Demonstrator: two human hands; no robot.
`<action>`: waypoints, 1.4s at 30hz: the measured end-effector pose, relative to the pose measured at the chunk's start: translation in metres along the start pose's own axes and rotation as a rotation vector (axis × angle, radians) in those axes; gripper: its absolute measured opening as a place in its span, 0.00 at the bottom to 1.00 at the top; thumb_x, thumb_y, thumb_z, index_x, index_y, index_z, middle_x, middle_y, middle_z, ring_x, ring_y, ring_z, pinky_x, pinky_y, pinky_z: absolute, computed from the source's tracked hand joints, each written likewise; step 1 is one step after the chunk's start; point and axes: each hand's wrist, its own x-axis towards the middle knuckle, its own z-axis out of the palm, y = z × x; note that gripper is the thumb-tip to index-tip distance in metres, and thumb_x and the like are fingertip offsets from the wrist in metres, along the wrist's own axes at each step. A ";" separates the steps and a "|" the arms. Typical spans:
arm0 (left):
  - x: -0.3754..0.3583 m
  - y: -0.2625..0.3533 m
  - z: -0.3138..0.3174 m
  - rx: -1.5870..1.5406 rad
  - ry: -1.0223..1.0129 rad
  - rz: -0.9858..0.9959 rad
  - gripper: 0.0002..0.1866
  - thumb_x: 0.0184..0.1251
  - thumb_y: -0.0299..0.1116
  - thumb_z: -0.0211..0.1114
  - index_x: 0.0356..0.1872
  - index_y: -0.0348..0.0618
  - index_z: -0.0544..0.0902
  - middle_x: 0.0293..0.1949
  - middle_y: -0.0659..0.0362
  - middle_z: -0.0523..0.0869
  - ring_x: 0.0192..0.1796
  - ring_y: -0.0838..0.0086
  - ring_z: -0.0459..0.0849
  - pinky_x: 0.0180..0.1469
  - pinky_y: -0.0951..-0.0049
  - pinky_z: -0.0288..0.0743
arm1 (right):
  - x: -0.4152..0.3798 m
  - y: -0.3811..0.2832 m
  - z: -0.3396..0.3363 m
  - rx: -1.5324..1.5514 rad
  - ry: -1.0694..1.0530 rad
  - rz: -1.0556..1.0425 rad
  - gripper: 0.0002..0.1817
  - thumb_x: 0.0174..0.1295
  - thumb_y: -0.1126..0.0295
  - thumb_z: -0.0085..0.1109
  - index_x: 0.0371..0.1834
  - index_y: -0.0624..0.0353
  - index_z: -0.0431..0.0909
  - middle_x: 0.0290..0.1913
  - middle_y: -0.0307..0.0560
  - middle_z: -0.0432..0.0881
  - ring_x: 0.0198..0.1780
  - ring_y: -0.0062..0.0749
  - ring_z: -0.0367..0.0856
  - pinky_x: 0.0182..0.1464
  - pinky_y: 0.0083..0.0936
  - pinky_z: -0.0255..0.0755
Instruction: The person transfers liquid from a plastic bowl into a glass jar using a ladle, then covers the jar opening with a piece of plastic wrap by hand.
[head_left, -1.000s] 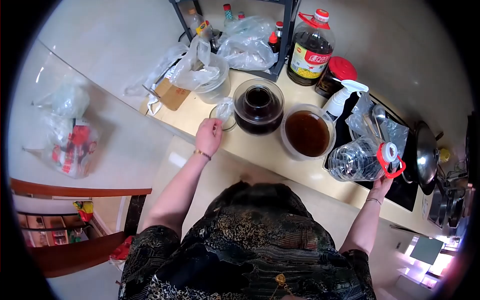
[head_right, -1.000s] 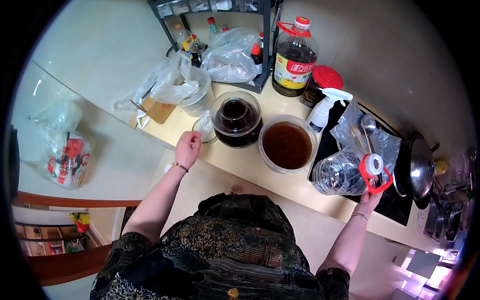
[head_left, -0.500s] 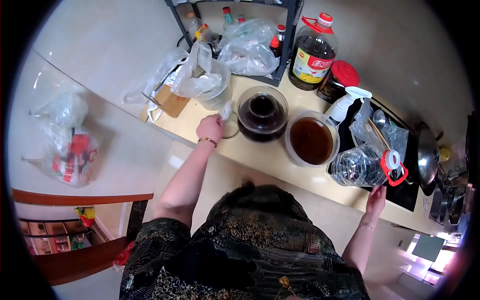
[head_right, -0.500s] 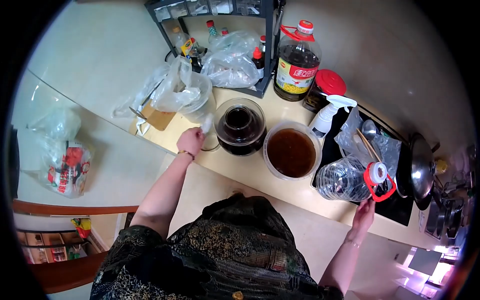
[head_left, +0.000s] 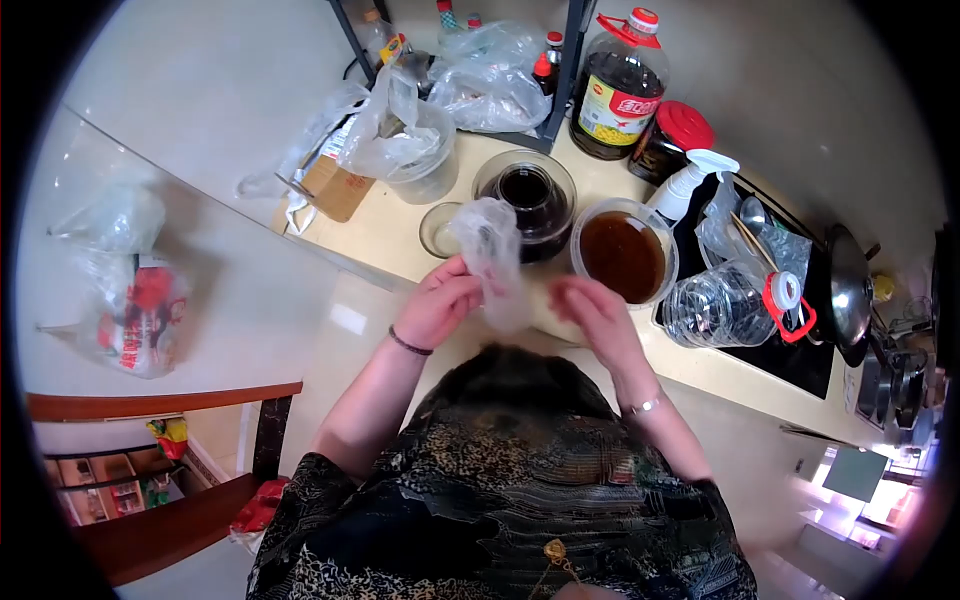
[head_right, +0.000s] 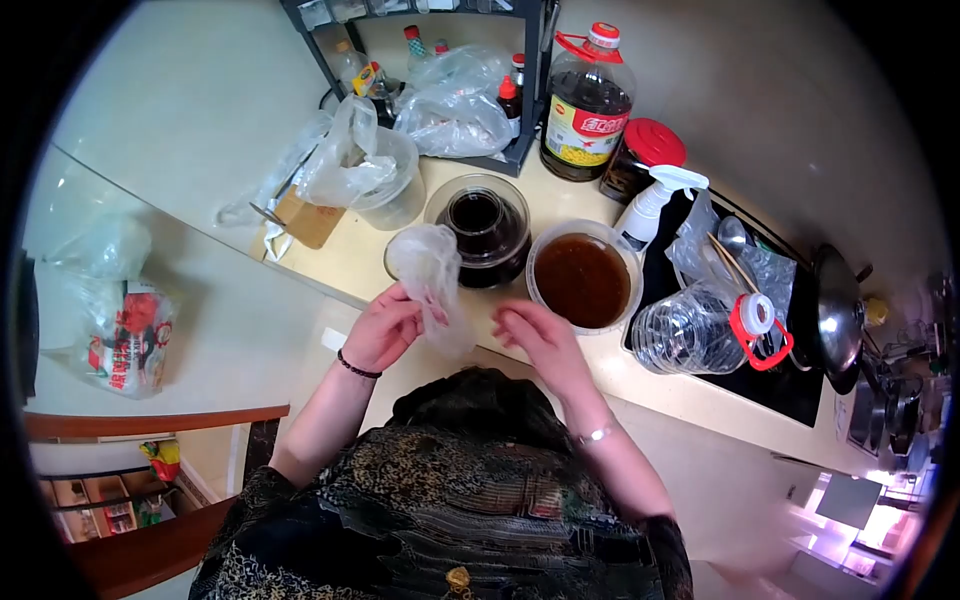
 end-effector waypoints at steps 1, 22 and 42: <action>-0.001 -0.003 0.009 -0.007 -0.002 -0.002 0.13 0.69 0.26 0.51 0.52 0.38 0.75 0.46 0.57 0.82 0.51 0.72 0.80 0.55 0.74 0.72 | 0.009 -0.004 0.010 -0.005 0.004 0.004 0.12 0.67 0.69 0.53 0.46 0.66 0.77 0.38 0.42 0.82 0.36 0.20 0.78 0.41 0.17 0.72; -0.003 -0.027 -0.018 -0.602 -0.102 -0.033 0.21 0.64 0.30 0.50 0.59 0.39 0.69 0.53 0.54 0.78 0.55 0.67 0.77 0.59 0.66 0.69 | 0.022 0.025 0.014 0.771 0.007 0.508 0.14 0.69 0.58 0.50 0.44 0.59 0.75 0.35 0.41 0.79 0.38 0.26 0.77 0.48 0.28 0.73; 0.010 -0.030 -0.032 -0.462 -0.015 -0.150 0.17 0.67 0.29 0.49 0.56 0.41 0.70 0.49 0.57 0.79 0.50 0.69 0.79 0.58 0.66 0.72 | 0.038 0.036 0.025 0.922 -0.018 0.342 0.12 0.68 0.70 0.47 0.52 0.61 0.72 0.52 0.47 0.79 0.54 0.35 0.78 0.59 0.36 0.70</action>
